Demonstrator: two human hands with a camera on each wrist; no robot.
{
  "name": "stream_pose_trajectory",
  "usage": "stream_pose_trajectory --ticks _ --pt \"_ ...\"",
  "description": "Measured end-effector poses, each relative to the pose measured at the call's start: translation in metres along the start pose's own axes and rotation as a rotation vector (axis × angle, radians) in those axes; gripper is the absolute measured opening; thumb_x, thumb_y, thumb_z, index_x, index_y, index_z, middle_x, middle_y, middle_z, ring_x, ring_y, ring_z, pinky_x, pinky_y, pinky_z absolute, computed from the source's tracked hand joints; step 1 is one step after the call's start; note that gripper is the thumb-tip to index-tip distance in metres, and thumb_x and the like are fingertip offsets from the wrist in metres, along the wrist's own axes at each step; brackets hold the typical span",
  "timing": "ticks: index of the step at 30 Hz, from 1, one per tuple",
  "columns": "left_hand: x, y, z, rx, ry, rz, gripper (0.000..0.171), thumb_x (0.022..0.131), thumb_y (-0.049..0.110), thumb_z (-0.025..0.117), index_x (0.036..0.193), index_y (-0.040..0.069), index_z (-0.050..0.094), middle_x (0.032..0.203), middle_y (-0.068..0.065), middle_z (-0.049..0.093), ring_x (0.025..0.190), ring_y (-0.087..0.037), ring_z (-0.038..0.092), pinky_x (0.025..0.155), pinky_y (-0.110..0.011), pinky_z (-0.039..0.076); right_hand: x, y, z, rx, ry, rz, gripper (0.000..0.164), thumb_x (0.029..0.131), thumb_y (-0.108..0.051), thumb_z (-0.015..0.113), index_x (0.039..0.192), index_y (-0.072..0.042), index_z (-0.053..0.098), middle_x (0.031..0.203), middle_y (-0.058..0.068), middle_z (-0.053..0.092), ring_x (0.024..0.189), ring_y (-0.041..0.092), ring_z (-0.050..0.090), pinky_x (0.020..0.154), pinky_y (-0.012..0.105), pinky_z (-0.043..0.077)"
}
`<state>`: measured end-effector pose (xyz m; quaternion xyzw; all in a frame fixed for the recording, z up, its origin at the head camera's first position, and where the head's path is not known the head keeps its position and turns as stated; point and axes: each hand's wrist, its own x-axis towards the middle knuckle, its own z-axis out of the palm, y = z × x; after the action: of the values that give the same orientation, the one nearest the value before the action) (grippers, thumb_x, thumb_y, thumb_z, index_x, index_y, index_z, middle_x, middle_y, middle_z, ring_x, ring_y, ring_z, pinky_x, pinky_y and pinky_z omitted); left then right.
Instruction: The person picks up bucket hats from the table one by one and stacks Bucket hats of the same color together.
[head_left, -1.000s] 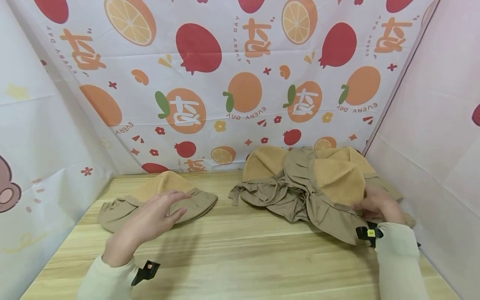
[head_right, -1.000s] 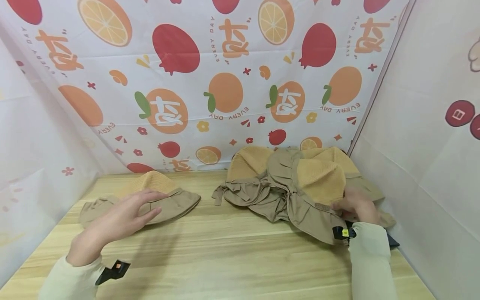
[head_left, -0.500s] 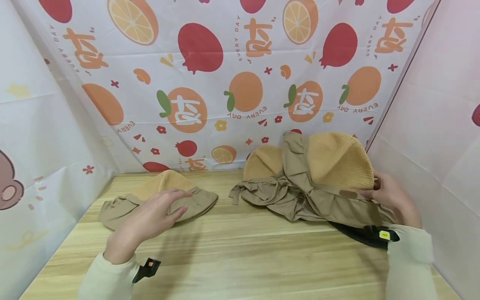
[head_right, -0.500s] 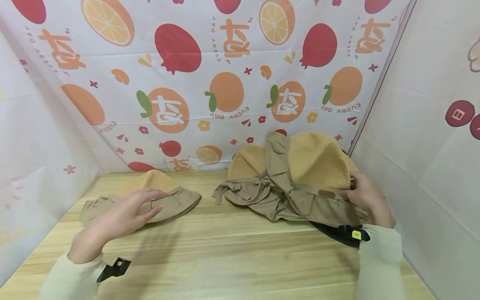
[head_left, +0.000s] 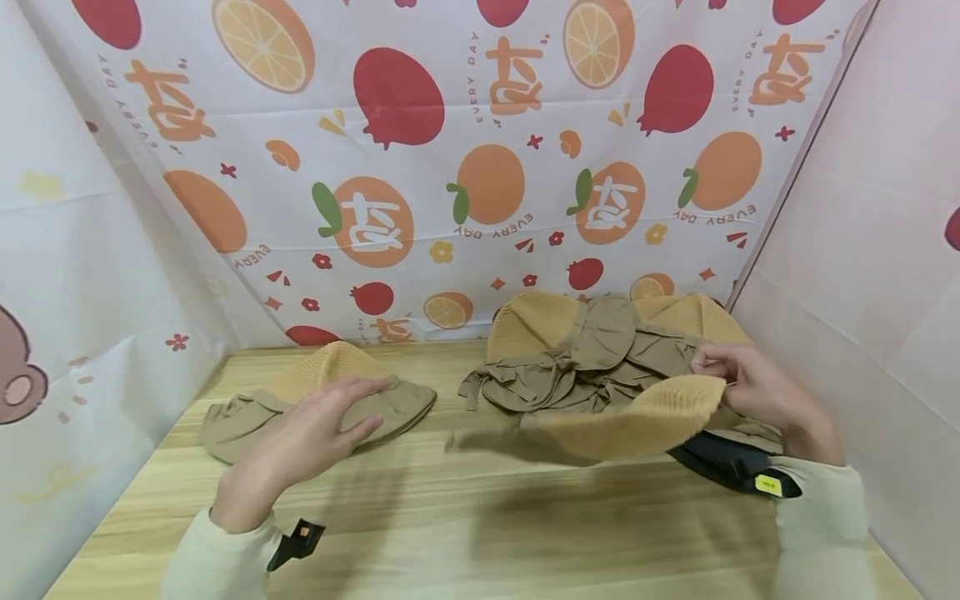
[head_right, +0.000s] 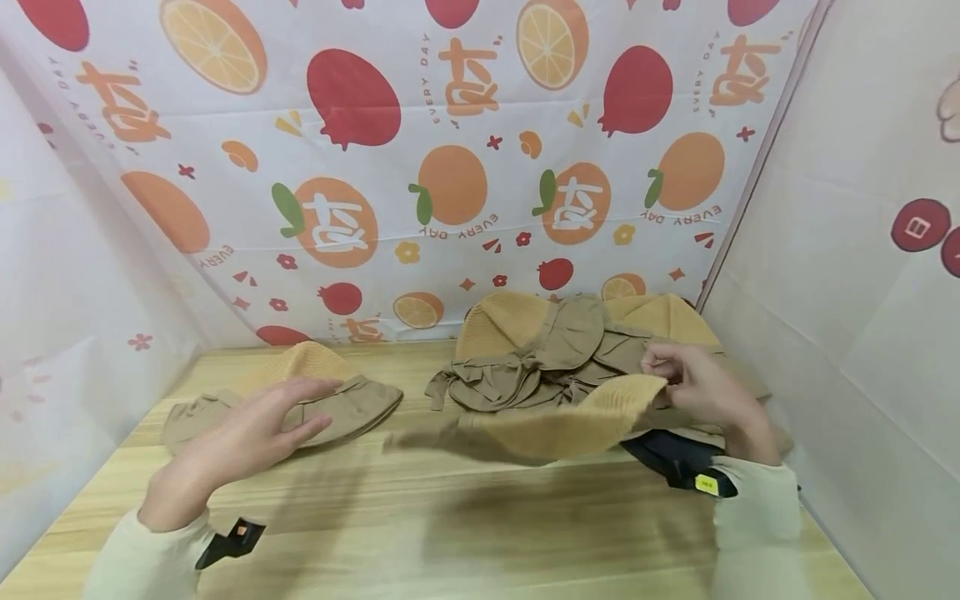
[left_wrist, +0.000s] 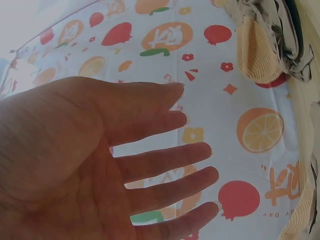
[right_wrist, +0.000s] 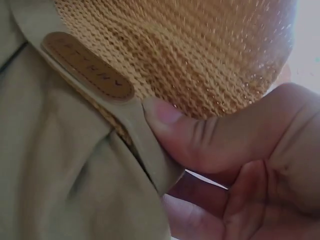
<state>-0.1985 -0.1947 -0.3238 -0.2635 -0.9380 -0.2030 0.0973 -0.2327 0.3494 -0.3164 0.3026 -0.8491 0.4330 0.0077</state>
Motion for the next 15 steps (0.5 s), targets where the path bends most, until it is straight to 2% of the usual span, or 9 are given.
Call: stream_pose_trajectory --ticks 3,5,8,12,15 --pt "-0.001 0.005 -0.001 -0.009 0.002 0.013 0.042 0.099 0.017 0.07 0.139 0.006 0.063 0.138 -0.013 0.068 0.129 -0.036 0.063 0.106 -0.057 0.051 0.009 -0.009 0.01 0.008 -0.074 -0.032 0.046 0.066 0.034 0.039 0.087 -0.005 0.052 0.072 -0.009 0.056 0.063 -0.002 0.048 0.043 0.023 0.037" --pt "-0.001 0.008 -0.002 -0.02 0.0 0.027 0.042 0.1 0.019 0.068 0.139 0.006 0.062 0.139 -0.013 0.067 0.13 -0.036 0.063 0.106 -0.057 0.051 0.013 -0.013 0.016 0.001 -0.103 -0.034 0.048 0.063 0.034 0.037 0.087 -0.005 0.053 0.073 -0.006 0.058 0.065 -0.002 0.048 0.044 0.022 0.034" --pt "-0.002 0.015 -0.002 -0.045 -0.016 0.043 0.042 0.101 0.024 0.067 0.139 0.008 0.063 0.14 -0.011 0.067 0.133 -0.037 0.061 0.108 -0.058 0.05 0.017 -0.018 0.025 0.006 -0.132 -0.018 0.048 0.066 0.034 0.036 0.088 -0.004 0.053 0.076 -0.001 0.061 0.067 -0.001 0.049 0.045 0.022 0.032" --pt "-0.003 0.025 0.0 -0.087 -0.081 0.074 0.046 0.102 0.04 0.065 0.14 0.014 0.063 0.14 -0.002 0.067 0.134 -0.029 0.062 0.109 -0.053 0.051 0.022 -0.02 0.034 0.04 -0.172 -0.007 0.047 0.065 0.034 0.034 0.089 -0.002 0.053 0.077 0.0 0.061 0.063 -0.001 0.04 0.045 0.022 0.026" --pt "-0.005 0.033 0.0 -0.119 -0.153 0.09 0.054 0.099 0.053 0.063 0.141 0.018 0.062 0.14 0.002 0.066 0.132 -0.023 0.062 0.107 -0.051 0.052 0.028 -0.021 0.041 0.047 -0.195 0.006 0.045 0.066 0.034 0.033 0.089 0.0 0.051 0.07 -0.003 0.052 0.06 -0.001 0.03 0.046 0.023 0.022"
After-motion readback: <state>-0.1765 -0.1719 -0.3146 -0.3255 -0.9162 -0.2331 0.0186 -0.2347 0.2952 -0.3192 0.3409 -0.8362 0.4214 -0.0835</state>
